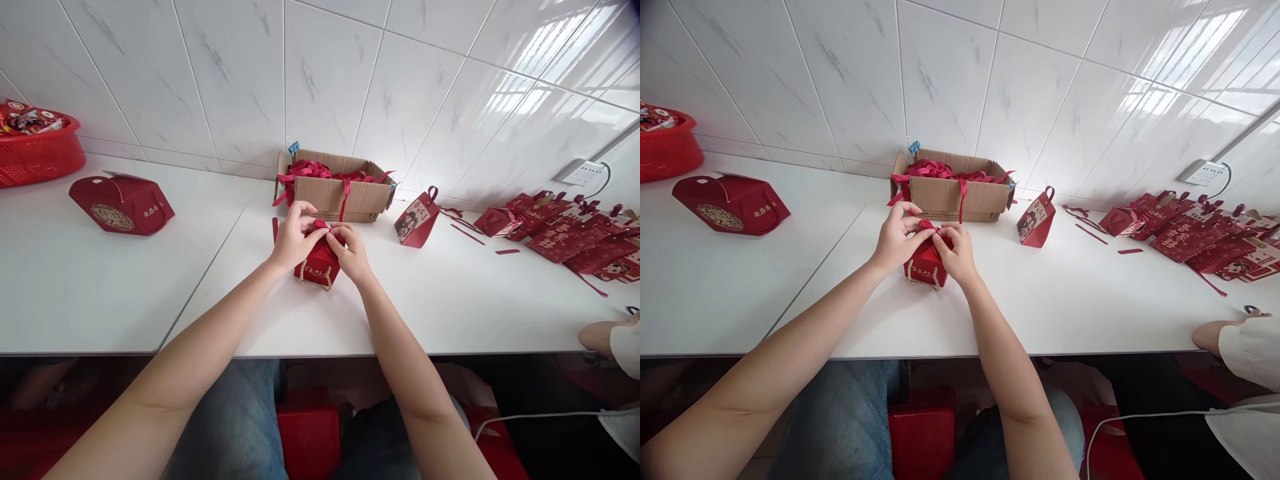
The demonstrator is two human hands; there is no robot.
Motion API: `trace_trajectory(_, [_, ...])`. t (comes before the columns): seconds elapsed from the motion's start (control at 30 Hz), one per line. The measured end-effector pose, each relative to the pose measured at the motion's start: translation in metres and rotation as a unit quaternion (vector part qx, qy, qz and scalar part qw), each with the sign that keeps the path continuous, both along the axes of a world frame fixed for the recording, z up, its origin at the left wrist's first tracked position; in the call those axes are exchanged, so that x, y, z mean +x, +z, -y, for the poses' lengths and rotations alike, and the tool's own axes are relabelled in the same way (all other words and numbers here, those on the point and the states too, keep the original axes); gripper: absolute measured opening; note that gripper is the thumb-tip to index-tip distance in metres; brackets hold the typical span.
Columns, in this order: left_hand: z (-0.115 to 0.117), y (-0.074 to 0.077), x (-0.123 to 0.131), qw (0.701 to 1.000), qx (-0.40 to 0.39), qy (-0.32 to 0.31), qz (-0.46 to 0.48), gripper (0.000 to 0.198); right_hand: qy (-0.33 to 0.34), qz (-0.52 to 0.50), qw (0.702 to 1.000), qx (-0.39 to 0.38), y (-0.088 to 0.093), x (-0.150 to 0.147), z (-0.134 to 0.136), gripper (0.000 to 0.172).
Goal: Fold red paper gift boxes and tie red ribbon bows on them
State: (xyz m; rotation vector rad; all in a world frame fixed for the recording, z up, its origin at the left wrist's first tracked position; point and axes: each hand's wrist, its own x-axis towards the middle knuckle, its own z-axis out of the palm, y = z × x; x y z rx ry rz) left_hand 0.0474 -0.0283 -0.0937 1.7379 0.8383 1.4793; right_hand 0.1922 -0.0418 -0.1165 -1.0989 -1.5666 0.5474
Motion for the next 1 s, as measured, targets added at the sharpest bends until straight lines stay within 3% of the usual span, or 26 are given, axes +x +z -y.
trace_trajectory(0.33, [0.0,0.007,-0.009,0.992,-0.059,-0.108,-0.028,0.059,0.046,-0.078,0.994,-0.064,0.003,0.004,-0.002,0.028])
trace_trajectory(0.47, [0.002,0.009,-0.01,0.992,-0.054,-0.108,-0.049,0.071,0.081,-0.122,0.985,-0.092,0.005,0.006,0.0,0.03])
trace_trajectory(0.7, [0.0,0.004,-0.005,0.998,-0.018,-0.048,-0.022,0.077,0.121,-0.179,0.968,-0.123,0.002,0.004,-0.001,0.03])
trace_trajectory(0.8, [0.001,0.005,-0.006,0.999,0.01,0.001,-0.047,0.062,0.126,-0.198,0.963,-0.131,0.001,0.003,-0.001,0.03])
trace_trajectory(0.9, [0.003,0.011,-0.01,0.987,0.069,0.065,-0.131,0.022,0.116,-0.211,0.962,-0.129,-0.001,0.004,-0.002,0.031])
trace_trajectory(1.0, [0.006,0.016,-0.014,0.973,0.078,0.037,-0.214,0.007,0.098,-0.206,0.967,-0.116,-0.001,0.005,-0.003,0.03])
